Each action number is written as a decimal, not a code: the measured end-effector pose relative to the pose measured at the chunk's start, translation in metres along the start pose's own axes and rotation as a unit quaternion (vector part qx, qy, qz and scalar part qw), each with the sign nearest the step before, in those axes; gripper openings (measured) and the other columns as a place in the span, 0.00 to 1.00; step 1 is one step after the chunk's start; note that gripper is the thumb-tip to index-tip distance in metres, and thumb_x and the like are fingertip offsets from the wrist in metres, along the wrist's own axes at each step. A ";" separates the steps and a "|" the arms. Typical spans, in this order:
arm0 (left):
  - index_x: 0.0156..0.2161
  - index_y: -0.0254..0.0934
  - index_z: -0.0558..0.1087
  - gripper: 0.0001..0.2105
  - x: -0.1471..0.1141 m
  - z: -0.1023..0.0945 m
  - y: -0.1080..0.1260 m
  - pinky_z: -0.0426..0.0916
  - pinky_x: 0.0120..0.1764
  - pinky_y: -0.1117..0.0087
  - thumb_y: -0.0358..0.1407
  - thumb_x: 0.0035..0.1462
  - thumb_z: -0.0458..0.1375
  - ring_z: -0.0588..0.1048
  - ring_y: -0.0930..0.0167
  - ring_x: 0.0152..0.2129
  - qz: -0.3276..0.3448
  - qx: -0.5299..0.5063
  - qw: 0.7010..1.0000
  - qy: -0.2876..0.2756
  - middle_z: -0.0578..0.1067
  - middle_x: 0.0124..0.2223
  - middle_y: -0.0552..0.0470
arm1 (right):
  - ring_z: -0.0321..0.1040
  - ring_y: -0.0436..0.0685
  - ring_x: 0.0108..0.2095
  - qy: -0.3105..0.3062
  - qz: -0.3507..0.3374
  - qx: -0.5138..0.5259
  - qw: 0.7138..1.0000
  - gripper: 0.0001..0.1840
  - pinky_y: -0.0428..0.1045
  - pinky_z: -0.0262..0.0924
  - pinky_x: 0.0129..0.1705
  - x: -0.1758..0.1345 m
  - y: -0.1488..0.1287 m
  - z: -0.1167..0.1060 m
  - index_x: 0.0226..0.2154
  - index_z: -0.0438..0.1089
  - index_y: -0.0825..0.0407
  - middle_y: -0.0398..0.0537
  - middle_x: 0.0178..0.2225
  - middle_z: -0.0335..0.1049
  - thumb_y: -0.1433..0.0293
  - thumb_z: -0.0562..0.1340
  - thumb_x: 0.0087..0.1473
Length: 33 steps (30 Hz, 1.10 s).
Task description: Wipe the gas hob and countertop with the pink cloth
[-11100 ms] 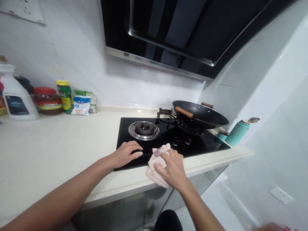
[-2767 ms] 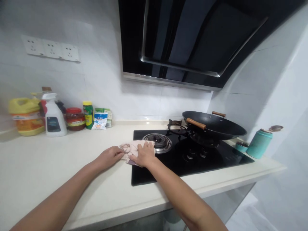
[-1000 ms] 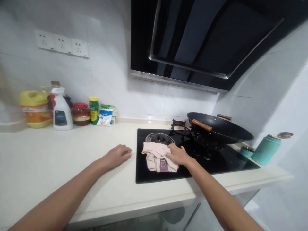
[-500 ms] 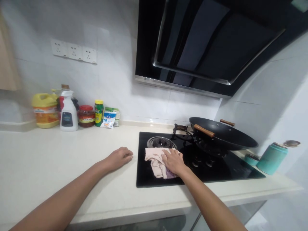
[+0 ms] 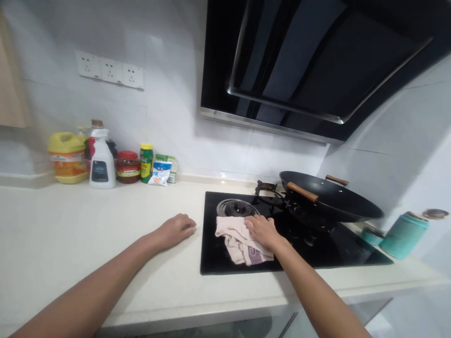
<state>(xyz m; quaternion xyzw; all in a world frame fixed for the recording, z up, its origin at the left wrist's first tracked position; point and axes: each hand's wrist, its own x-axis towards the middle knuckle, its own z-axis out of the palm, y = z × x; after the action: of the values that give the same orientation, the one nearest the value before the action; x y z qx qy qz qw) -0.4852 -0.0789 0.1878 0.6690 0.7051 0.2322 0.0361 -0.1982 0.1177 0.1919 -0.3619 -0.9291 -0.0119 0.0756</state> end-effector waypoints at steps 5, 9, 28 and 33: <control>0.45 0.40 0.79 0.19 0.000 0.002 -0.001 0.68 0.49 0.61 0.46 0.62 0.49 0.73 0.59 0.46 0.005 -0.004 1.000 -0.003 0.77 0.44 0.44 | 0.59 0.63 0.51 -0.011 0.008 -0.022 1.000 0.26 0.59 0.51 0.49 0.002 0.003 0.002 0.59 0.65 0.42 0.52 0.52 0.66 0.64 0.45 0.64; 0.44 0.41 0.79 0.19 0.000 0.003 -0.003 0.67 0.49 0.61 0.46 0.62 0.49 0.72 0.59 0.47 0.002 -0.008 1.000 -0.002 0.76 0.45 0.44 | 0.58 0.63 0.51 -0.006 0.002 -0.032 0.999 0.24 0.60 0.51 0.50 0.001 0.001 0.008 0.56 0.69 0.41 0.52 0.51 0.64 0.65 0.47 0.63; 0.45 0.41 0.79 0.18 -0.003 0.003 -0.001 0.66 0.51 0.60 0.46 0.61 0.50 0.72 0.58 0.47 0.001 -0.019 1.000 -0.007 0.76 0.47 0.43 | 0.60 0.63 0.58 0.028 0.066 -0.023 0.997 0.23 0.69 0.42 0.57 0.012 0.027 0.023 0.50 0.71 0.40 0.44 0.54 0.71 0.69 0.46 0.61; 0.45 0.41 0.79 0.18 -0.002 0.003 0.000 0.66 0.51 0.60 0.46 0.61 0.51 0.71 0.58 0.48 -0.010 -0.022 1.000 -0.012 0.76 0.47 0.44 | 0.57 0.68 0.58 0.010 0.088 -0.085 0.992 0.25 0.71 0.47 0.53 0.019 0.043 0.019 0.55 0.69 0.36 0.48 0.60 0.64 0.67 0.46 0.62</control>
<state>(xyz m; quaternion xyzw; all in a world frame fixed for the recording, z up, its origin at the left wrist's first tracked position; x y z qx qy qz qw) -0.4834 -0.0802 0.1843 0.6633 0.7064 0.2395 0.0613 -0.1853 0.1637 0.1750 -0.4474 -0.8883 -0.0874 0.0550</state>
